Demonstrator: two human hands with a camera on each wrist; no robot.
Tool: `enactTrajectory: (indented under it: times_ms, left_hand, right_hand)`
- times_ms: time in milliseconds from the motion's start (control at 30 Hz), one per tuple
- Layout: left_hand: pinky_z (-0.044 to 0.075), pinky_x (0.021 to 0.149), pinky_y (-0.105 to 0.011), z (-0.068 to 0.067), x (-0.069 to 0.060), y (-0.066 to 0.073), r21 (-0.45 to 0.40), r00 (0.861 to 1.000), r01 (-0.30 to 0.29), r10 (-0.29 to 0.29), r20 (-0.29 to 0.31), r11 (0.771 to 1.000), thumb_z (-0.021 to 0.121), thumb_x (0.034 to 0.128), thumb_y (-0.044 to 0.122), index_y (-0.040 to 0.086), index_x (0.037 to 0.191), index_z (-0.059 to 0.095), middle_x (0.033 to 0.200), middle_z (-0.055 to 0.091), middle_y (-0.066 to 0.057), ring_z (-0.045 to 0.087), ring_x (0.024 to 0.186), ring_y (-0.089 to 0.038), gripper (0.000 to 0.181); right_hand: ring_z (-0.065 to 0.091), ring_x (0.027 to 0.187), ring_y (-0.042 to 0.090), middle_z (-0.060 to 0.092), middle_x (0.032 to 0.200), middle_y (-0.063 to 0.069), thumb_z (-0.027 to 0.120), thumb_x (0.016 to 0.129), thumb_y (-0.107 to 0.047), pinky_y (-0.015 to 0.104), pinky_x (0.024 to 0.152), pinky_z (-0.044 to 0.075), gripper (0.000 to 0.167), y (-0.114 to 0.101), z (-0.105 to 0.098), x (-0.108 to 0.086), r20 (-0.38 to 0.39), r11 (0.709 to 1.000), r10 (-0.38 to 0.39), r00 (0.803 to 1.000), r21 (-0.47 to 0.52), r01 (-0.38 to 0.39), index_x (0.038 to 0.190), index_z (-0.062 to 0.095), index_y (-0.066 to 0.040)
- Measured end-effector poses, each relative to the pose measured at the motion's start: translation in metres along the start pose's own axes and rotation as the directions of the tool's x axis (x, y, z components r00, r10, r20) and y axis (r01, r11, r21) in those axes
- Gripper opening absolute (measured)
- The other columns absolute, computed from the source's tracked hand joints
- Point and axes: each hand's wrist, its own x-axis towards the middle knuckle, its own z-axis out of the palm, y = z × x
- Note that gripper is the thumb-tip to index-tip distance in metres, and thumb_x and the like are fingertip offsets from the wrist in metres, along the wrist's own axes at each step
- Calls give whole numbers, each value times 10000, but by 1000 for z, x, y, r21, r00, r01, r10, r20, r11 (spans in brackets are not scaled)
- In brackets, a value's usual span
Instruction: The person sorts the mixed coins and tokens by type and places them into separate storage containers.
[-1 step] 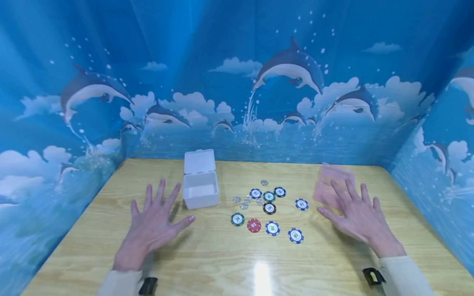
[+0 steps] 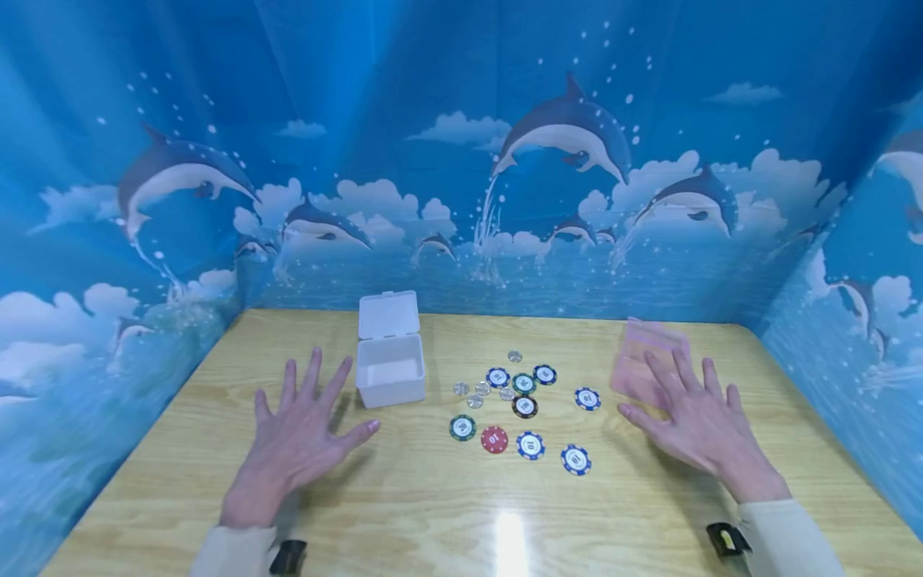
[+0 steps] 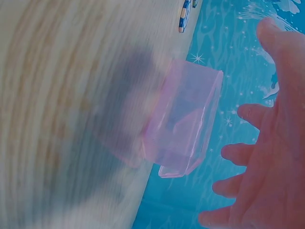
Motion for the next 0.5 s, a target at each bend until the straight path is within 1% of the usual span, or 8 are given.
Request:
enactTrajectory:
  times_ms: [233, 500]
  left_hand:
    - [16, 1079, -873, 1, 0, -1, -5, 1000, 3, -3, -4, 1000, 513, 906, 763, 231, 1652, 169, 1710, 10, -220, 23, 1523, -595, 978]
    - [9, 1081, -873, -1, 2, -4, -6, 1000, 7, -7, 3, 1000, 505, 914, 757, 233, 1655, 146, 1712, -6, -215, 7, 1524, -592, 975]
  right_hand:
    - [100, 1438, 699, -78, 1703, 209, 451, 960, -730, 887, 1048, 112, 936, 1, 2, 1, -10, 1000, -4, 1000, -2, 4, 1658, 119, -202]
    - [92, 1439, 698, -70, 1701, 228, 451, 959, -729, 891, 1040, 110, 941, 1, 2, 1, -6, 1000, -5, 1000, -2, 5, 1658, 121, -192]
